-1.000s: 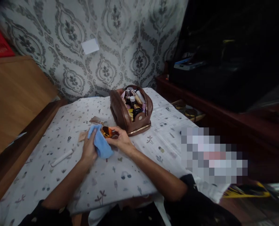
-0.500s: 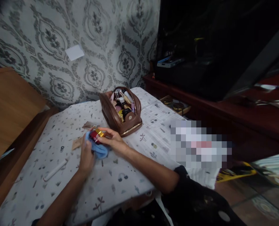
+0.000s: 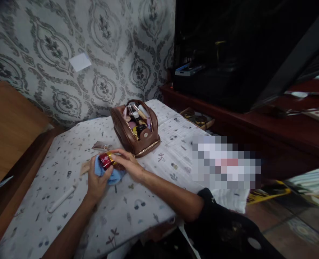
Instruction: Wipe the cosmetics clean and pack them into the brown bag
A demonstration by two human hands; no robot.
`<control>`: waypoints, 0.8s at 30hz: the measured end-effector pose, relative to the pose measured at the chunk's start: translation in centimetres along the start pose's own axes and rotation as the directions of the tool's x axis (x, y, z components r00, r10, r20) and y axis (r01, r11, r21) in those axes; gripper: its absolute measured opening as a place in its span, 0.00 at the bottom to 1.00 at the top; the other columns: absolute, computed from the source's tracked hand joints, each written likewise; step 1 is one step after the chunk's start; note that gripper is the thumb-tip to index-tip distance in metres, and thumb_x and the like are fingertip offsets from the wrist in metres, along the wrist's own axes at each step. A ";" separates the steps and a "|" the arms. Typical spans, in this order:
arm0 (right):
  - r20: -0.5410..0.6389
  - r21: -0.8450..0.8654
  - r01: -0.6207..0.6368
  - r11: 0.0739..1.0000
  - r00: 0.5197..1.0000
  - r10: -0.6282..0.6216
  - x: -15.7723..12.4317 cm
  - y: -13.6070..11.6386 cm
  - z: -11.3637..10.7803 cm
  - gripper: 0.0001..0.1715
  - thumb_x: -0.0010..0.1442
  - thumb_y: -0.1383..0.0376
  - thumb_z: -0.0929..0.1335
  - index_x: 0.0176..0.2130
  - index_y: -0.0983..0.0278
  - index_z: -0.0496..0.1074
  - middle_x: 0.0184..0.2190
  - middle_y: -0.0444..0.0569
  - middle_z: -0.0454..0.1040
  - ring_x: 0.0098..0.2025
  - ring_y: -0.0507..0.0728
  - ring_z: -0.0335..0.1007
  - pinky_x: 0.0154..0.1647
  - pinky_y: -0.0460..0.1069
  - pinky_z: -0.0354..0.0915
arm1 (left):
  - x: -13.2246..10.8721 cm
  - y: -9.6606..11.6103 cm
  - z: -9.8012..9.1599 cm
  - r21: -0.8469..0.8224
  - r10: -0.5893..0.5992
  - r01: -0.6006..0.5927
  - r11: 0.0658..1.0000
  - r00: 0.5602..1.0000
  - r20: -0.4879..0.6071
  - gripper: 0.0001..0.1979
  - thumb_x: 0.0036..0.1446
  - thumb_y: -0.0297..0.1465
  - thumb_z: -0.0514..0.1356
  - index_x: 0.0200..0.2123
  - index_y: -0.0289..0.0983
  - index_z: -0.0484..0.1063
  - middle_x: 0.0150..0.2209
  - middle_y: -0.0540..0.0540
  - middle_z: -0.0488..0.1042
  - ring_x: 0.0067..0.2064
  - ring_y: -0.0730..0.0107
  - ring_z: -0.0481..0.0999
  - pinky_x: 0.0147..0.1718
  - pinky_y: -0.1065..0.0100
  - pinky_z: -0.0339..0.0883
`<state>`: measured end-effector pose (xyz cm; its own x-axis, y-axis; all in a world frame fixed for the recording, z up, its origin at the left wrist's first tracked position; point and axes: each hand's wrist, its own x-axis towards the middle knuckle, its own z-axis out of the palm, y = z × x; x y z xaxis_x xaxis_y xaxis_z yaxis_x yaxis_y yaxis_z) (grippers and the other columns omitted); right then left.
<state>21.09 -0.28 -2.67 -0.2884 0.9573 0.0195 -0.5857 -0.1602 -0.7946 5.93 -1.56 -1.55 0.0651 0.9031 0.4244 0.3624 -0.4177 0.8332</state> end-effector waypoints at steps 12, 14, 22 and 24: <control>-0.080 -0.142 0.018 0.990 0.996 -0.030 -0.2 -0.9 0.4 0.38 0.39 0.37 0.76 0.31 0.63 0.65 0.25 0.40 0.72 0.28 0.49 0.65 0.29 0.45 0.57 | -0.1 -1.2 0.0 0.158 0.070 -0.077 0.984 0.996 0.046 0.36 0.49 0.43 0.70 0.58 0.41 0.62 0.56 0.39 0.71 0.57 0.53 0.73 0.56 0.55 0.67; -0.042 -0.166 0.028 0.986 0.999 -0.036 -0.4 -1.2 0.6 0.38 0.39 0.36 0.75 0.32 0.63 0.65 0.25 0.39 0.72 0.28 0.49 0.65 0.30 0.45 0.56 | -0.1 -1.0 -0.1 0.171 0.080 -0.084 0.982 0.996 0.035 0.32 0.51 0.44 0.68 0.56 0.41 0.65 0.54 0.40 0.72 0.56 0.53 0.74 0.56 0.55 0.67; 0.127 -0.226 0.169 0.959 0.982 -0.143 -1.1 -5.0 1.5 0.37 0.40 0.41 0.78 0.37 0.64 0.68 0.30 0.41 0.72 0.34 0.50 0.67 0.38 0.46 0.61 | 1.8 1.7 -0.7 0.022 0.034 -0.034 0.999 0.999 0.014 0.34 0.48 0.46 0.70 0.55 0.41 0.65 0.54 0.42 0.72 0.54 0.55 0.76 0.53 0.59 0.71; 0.136 -0.254 0.227 0.940 0.971 -0.197 -1.5 -6.7 1.6 0.34 0.44 0.43 0.77 0.38 0.63 0.69 0.31 0.42 0.72 0.35 0.50 0.67 0.38 0.47 0.62 | 2.9 2.9 -0.7 0.029 0.038 -0.040 0.999 0.997 0.064 0.35 0.48 0.46 0.70 0.56 0.41 0.63 0.55 0.41 0.72 0.54 0.54 0.76 0.52 0.60 0.72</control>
<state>24.25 -0.99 3.63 -0.2675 0.9282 0.2585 -0.4236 0.1276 -0.8968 6.57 -0.20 2.37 0.1383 0.8911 0.4323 0.3862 -0.4505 0.8049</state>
